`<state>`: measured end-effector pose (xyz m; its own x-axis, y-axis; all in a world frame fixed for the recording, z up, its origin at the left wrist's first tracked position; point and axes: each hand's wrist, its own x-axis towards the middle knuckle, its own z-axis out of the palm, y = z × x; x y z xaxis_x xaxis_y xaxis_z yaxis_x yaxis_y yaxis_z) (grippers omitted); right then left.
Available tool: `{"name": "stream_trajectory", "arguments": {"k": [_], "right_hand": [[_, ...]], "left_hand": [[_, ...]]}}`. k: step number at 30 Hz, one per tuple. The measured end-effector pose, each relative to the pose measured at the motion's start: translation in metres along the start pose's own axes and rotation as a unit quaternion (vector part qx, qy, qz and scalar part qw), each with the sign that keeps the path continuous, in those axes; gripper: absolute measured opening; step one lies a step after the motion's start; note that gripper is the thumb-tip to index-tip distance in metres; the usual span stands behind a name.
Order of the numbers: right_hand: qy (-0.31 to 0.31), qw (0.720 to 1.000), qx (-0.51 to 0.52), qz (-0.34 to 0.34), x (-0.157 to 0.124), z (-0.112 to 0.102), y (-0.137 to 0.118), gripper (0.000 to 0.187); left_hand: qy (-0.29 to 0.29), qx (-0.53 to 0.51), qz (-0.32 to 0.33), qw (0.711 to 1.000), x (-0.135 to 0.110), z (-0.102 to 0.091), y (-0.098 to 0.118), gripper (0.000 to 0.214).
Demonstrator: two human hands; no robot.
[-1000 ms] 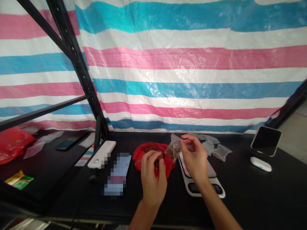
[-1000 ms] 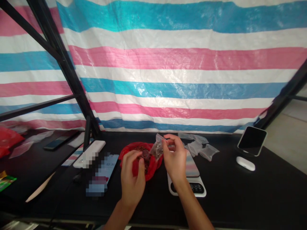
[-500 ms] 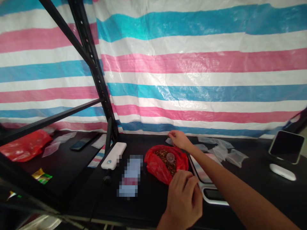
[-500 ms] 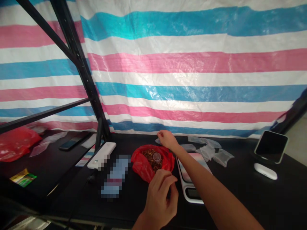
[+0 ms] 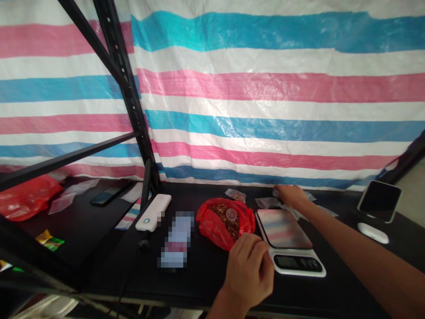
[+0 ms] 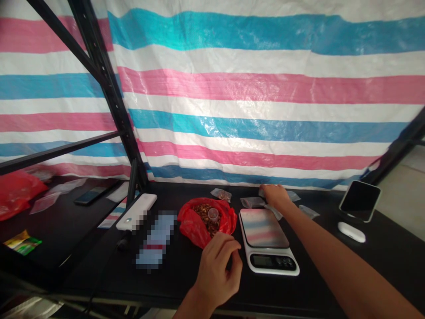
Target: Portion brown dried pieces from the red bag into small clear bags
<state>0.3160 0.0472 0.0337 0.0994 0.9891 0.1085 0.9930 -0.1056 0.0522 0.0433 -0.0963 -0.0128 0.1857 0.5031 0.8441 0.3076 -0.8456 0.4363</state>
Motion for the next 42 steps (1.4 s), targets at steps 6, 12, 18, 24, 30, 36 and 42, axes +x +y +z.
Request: {"name": "stream_trajectory", "arguments": {"k": [6, 12, 18, 24, 30, 36, 42], "right_hand": [[0.091, 0.988, 0.117, -0.039, -0.034, -0.03, -0.029, 0.042], [0.08, 0.811, 0.549, -0.185, -0.122, -0.038, -0.11, 0.035], [-0.065, 0.73, 0.665, -0.144, -0.13, -0.031, -0.139, 0.046], [-0.032, 0.761, 0.631, -0.147, -0.133, -0.022, -0.145, 0.048], [0.016, 0.78, 0.613, -0.123, -0.141, -0.014, -0.16, 0.043], [-0.001, 0.731, 0.663, -0.16, -0.137, -0.014, -0.171, 0.041], [0.129, 0.886, 0.443, -0.053, -0.109, 0.011, -0.163, 0.035]], "left_hand": [[0.043, -0.102, -0.174, 0.979, 0.004, 0.004, -0.008, 0.022], [0.025, -0.267, -0.327, 0.906, 0.013, -0.004, -0.029, 0.059], [-0.02, -0.349, -0.362, 0.864, 0.013, -0.013, -0.034, 0.045], [0.02, -0.299, -0.401, 0.866, 0.013, -0.017, -0.035, 0.041], [0.078, -0.288, -0.437, 0.849, 0.013, -0.018, -0.036, 0.061], [0.12, -0.251, -0.421, 0.863, 0.02, -0.032, -0.036, 0.045], [0.208, -0.05, -0.411, 0.886, 0.019, -0.05, -0.044, 0.029]]}}
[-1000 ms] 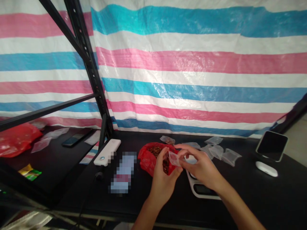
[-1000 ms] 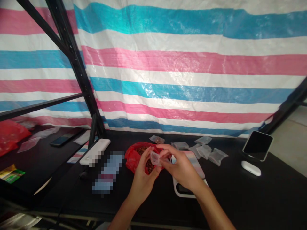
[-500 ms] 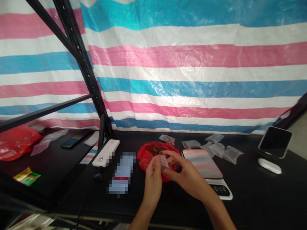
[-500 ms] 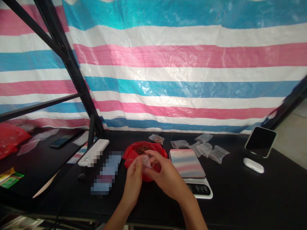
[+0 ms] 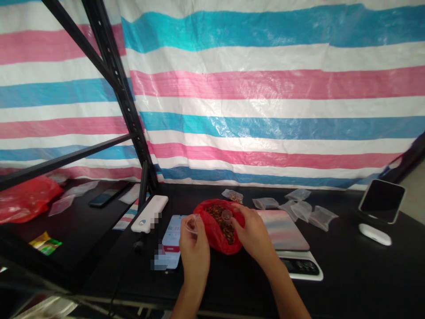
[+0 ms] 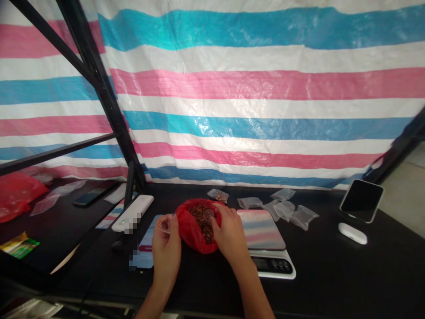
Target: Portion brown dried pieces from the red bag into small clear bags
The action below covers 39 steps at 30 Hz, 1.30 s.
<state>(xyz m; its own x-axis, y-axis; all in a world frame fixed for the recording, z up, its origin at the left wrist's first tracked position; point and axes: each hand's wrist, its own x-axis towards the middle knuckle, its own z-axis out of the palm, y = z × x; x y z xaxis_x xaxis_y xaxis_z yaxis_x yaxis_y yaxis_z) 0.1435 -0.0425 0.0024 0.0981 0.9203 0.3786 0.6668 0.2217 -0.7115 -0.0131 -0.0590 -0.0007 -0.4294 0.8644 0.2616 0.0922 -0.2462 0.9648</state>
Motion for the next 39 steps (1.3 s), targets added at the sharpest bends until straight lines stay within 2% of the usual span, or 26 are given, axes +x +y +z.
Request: {"name": "stream_trajectory", "arguments": {"k": [2, 4, 6, 8, 11, 16, 20, 23, 26, 29, 33, 34, 36, 39], "right_hand": [[-0.031, 0.995, -0.095, 0.019, 0.009, 0.004, 0.005, 0.037], [-0.071, 0.987, -0.142, 0.019, 0.017, 0.006, 0.006, 0.032], [-0.085, 0.982, -0.166, -0.008, 0.024, 0.006, 0.006, 0.024], [-0.06, 0.982, -0.176, -0.026, 0.028, 0.004, 0.007, 0.014], [-0.029, 0.983, -0.181, -0.019, 0.031, 0.004, 0.014, 0.014], [-0.062, 0.979, -0.191, -0.021, 0.032, 0.006, 0.021, 0.011], [-0.074, 0.97, -0.232, 0.004, 0.032, 0.002, 0.014, 0.034], [-0.077, 0.967, -0.244, 0.008, 0.033, -0.005, 0.006, 0.04], [-0.025, 0.981, -0.191, -0.001, 0.034, -0.012, 0.001, 0.034], [0.05, 0.992, -0.112, -0.035, 0.033, -0.017, 0.0, 0.03], [0.11, 0.988, -0.069, -0.08, 0.027, -0.02, 0.002, 0.029], [0.125, 0.986, -0.064, -0.086, 0.025, -0.019, 0.003, 0.029], [0.136, 0.985, -0.062, -0.086, 0.021, -0.018, 0.005, 0.03], [0.101, 0.99, -0.073, -0.068, 0.017, -0.015, 0.008, 0.031]], "left_hand": [[-0.04, 0.14, 0.004, 0.989, -0.003, -0.001, -0.001, 0.024], [-0.07, 0.272, 0.017, 0.96, -0.008, 0.002, -0.003, 0.02], [-0.068, 0.352, 0.046, 0.932, -0.01, 0.006, -0.006, 0.019], [-0.052, 0.38, 0.068, 0.921, -0.009, 0.01, -0.009, 0.018], [-0.046, 0.352, 0.076, 0.932, -0.004, 0.014, -0.013, 0.011], [-0.071, 0.311, 0.04, 0.947, 0.005, 0.012, -0.017, 0.021], [-0.079, 0.224, 0.006, 0.971, 0.01, 0.01, -0.023, 0.021], [-0.062, 0.13, -0.008, 0.99, 0.014, 0.008, -0.027, 0.021], [-0.037, 0.052, -0.006, 0.998, 0.016, 0.005, -0.027, 0.018], [-0.008, 0.029, 0.008, 1.0, 0.014, 0.001, -0.024, 0.013], [0.033, 0.037, 0.09, 0.995, 0.008, -0.004, -0.02, 0.007], [0.03, 0.043, 0.111, 0.992, 0.007, -0.006, -0.02, 0.007], [-0.014, 0.073, 0.124, 0.99, 0.007, -0.007, -0.023, 0.007], [-0.088, 0.11, 0.076, 0.987, 0.007, -0.007, -0.028, 0.009]]}}
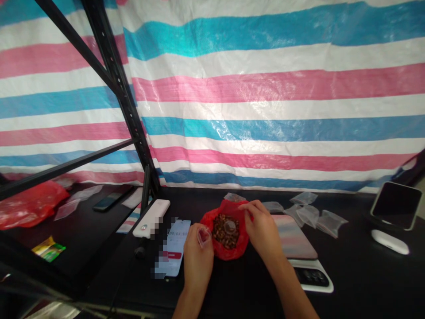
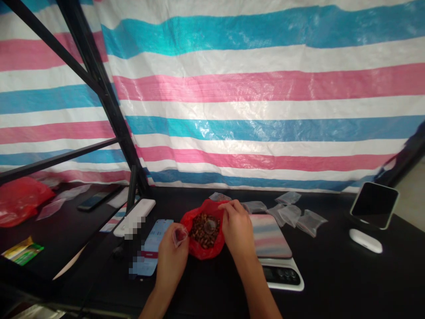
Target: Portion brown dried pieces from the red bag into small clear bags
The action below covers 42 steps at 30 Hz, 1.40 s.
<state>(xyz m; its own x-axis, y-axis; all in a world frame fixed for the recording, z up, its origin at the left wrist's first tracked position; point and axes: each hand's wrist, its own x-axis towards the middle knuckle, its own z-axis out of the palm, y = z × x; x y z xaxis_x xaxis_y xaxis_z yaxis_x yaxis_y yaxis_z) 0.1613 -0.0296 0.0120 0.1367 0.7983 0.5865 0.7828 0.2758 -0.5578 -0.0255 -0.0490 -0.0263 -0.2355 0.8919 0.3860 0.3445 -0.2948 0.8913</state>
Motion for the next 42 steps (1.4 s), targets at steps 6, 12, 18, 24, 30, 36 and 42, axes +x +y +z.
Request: {"name": "stream_trajectory", "arguments": {"k": [6, 12, 18, 24, 30, 36, 42], "right_hand": [[-0.017, 0.998, -0.059, -0.007, -0.005, 0.0, -0.008, 0.029], [-0.148, 0.98, -0.135, -0.017, -0.021, 0.009, -0.01, 0.04], [-0.159, 0.981, -0.105, -0.034, -0.024, 0.014, -0.008, 0.038], [-0.128, 0.97, -0.197, -0.058, -0.026, 0.004, -0.011, 0.032], [-0.173, 0.973, -0.141, -0.057, -0.029, 0.013, -0.023, 0.047], [-0.19, 0.979, -0.016, -0.07, -0.021, 0.013, -0.024, 0.042], [-0.17, 0.982, -0.056, -0.06, -0.023, 0.008, -0.025, 0.036]], "left_hand": [[-0.003, 0.003, -0.011, 1.0, 0.002, 0.003, -0.005, 0.011], [-0.035, 0.069, -0.031, 0.997, 0.0, 0.001, -0.005, 0.008], [-0.057, 0.1, -0.049, 0.992, -0.001, 0.004, 0.0, 0.012], [-0.043, 0.054, -0.063, 0.996, 0.0, 0.009, 0.002, 0.017], [-0.043, 0.013, -0.063, 0.997, 0.001, 0.007, 0.006, 0.017], [-0.042, -0.017, -0.055, 0.997, 0.002, 0.004, 0.009, 0.016], [-0.046, -0.012, -0.047, 0.998, 0.002, 0.002, 0.011, 0.016]]}}
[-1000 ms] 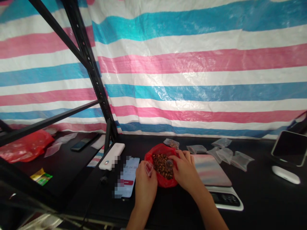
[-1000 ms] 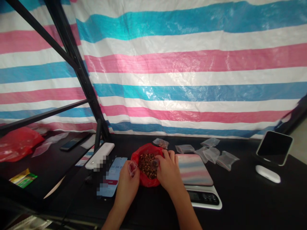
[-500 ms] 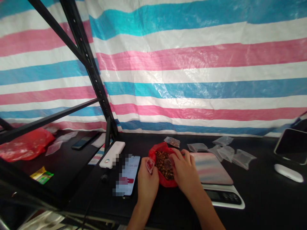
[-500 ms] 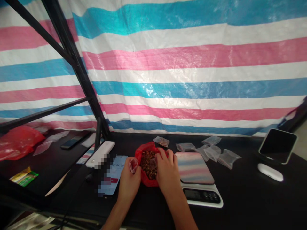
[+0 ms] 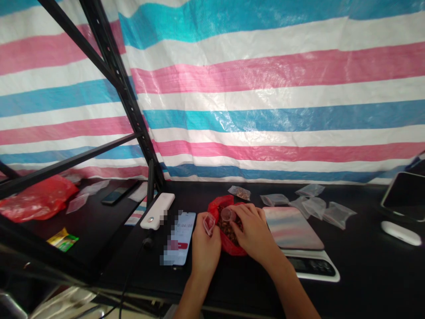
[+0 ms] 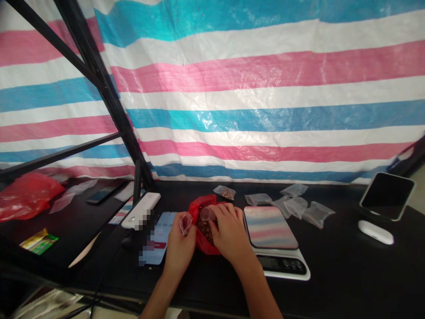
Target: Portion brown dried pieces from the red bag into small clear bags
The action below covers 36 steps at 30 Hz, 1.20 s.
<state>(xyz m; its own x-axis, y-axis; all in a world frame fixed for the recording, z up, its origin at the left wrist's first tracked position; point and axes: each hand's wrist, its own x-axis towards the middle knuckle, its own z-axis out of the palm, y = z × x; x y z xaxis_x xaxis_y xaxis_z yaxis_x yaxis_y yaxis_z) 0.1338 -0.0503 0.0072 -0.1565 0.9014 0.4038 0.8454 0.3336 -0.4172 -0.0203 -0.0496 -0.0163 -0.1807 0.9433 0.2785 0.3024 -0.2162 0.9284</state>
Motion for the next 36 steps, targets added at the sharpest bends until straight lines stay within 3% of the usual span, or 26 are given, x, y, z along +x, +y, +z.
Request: {"name": "stream_trajectory", "arguments": {"k": [6, 9, 13, 23, 28, 36], "right_hand": [[0.033, 0.992, -0.112, 0.04, -0.004, 0.005, 0.01, 0.051], [0.004, 0.996, -0.089, 0.018, -0.006, 0.005, 0.01, 0.055], [-0.028, 0.999, -0.041, 0.004, -0.007, 0.002, 0.008, 0.051], [-0.013, 0.996, -0.091, 0.023, -0.004, 0.0, 0.019, 0.06], [-0.03, 0.998, -0.048, 0.024, -0.001, 0.001, 0.008, 0.058], [-0.027, 0.999, 0.009, 0.039, 0.002, 0.01, -0.002, 0.048]], "left_hand": [[-0.039, -0.008, -0.019, 0.999, -0.002, -0.005, -0.001, 0.016], [-0.062, -0.029, -0.014, 0.998, -0.002, -0.007, -0.003, 0.018], [-0.051, -0.031, -0.026, 0.998, -0.001, -0.007, -0.005, 0.022], [-0.051, 0.003, -0.061, 0.997, 0.0, -0.005, -0.019, 0.035], [-0.05, -0.02, -0.064, 0.996, -0.001, 0.001, -0.02, 0.036], [-0.098, -0.089, -0.055, 0.99, -0.004, 0.001, -0.015, 0.034]]}}
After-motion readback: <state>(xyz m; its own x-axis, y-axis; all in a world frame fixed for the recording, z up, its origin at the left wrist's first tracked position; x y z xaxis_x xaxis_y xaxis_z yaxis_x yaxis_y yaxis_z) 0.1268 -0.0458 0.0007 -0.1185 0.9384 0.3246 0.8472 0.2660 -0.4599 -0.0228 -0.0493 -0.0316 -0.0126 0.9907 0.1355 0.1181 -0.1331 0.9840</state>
